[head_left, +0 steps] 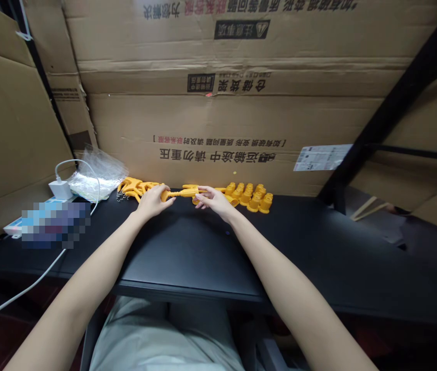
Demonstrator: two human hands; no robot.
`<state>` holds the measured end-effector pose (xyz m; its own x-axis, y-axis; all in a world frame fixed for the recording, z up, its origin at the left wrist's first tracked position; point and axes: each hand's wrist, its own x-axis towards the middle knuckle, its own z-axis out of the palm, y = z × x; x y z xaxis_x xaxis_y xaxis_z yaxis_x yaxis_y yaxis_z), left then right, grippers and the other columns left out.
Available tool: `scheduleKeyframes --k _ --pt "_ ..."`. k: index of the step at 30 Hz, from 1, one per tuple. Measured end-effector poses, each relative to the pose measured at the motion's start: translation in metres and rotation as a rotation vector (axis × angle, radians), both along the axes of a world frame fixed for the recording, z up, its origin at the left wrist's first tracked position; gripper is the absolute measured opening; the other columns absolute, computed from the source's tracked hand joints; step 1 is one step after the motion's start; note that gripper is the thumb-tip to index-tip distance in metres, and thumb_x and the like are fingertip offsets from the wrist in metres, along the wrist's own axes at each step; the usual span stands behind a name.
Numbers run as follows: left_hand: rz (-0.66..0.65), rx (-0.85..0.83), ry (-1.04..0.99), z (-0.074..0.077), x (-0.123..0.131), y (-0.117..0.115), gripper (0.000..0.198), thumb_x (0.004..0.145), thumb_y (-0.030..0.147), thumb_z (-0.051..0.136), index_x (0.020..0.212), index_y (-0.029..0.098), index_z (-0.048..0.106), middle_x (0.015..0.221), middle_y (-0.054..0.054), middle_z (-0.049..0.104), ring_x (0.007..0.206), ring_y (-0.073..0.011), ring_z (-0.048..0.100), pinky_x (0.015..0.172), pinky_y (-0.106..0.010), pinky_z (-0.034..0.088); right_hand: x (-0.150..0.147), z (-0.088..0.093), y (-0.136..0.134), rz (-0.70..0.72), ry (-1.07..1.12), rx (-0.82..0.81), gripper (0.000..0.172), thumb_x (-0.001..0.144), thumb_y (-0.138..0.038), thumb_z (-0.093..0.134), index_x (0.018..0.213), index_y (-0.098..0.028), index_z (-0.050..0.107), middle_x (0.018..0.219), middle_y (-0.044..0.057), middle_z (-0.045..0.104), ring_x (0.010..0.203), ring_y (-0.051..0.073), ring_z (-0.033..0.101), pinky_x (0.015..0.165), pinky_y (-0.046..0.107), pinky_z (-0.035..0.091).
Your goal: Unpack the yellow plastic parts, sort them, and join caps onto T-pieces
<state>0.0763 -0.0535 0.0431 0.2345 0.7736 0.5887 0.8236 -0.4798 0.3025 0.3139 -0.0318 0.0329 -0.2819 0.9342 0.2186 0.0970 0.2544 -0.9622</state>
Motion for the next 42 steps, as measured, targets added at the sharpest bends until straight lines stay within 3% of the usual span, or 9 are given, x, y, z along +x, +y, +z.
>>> scheduleKeyframes --k 7,12,19,29,42 --pt "-0.002 -0.011 -0.004 0.0 0.0 0.0 0.026 0.079 0.037 0.06 0.1 0.021 0.061 0.097 -0.005 0.069 0.09 -0.0212 0.063 0.08 -0.032 0.047 0.001 0.004 -0.003 0.014 -0.014 -0.015 0.04 0.083 -0.027 0.065 0.12 -0.017 0.054 0.09 0.007 0.072 0.06 0.011 0.067 0.055 0.021 0.05" --pt "-0.015 0.003 -0.002 0.001 0.0 -0.001 0.026 0.079 0.036 0.059 0.099 0.02 0.061 0.098 -0.006 0.069 0.091 -0.0218 0.063 0.08 -0.033 0.047 0.004 0.002 -0.002 0.061 -0.037 0.064 0.047 0.082 -0.031 0.066 0.125 -0.02 0.052 0.089 0.004 0.07 0.061 0.011 0.066 0.057 0.023 0.051" --pt "-0.015 0.021 0.002 0.001 0.001 -0.001 0.024 0.079 0.035 0.06 0.098 0.021 0.061 0.097 -0.006 0.069 0.092 -0.0224 0.063 0.081 -0.033 0.047 0.005 -0.003 0.003 0.066 -0.037 0.073 0.04 0.079 -0.038 0.069 0.111 -0.017 0.057 0.073 0.001 0.068 0.056 0.012 0.064 0.058 0.026 0.051" --pt "-0.005 0.006 0.007 0.001 0.003 -0.003 0.025 0.079 0.036 0.059 0.099 0.021 0.062 0.099 -0.007 0.069 0.093 -0.0226 0.063 0.082 -0.034 0.048 -0.001 0.004 -0.002 0.03 -0.01 0.02 0.04 0.076 -0.047 0.071 0.097 -0.015 0.06 0.058 -0.001 0.064 0.049 0.011 0.06 0.05 0.023 0.047" --pt "-0.006 0.004 0.028 0.002 0.004 -0.004 0.028 0.079 0.039 0.059 0.101 0.021 0.061 0.099 -0.006 0.069 0.093 -0.0227 0.063 0.083 -0.034 0.048 -0.009 0.013 -0.016 -0.048 -0.002 0.004 0.054 0.068 -0.07 0.064 0.066 -0.017 0.054 0.05 -0.003 0.058 0.043 0.008 0.054 0.046 0.022 0.038"
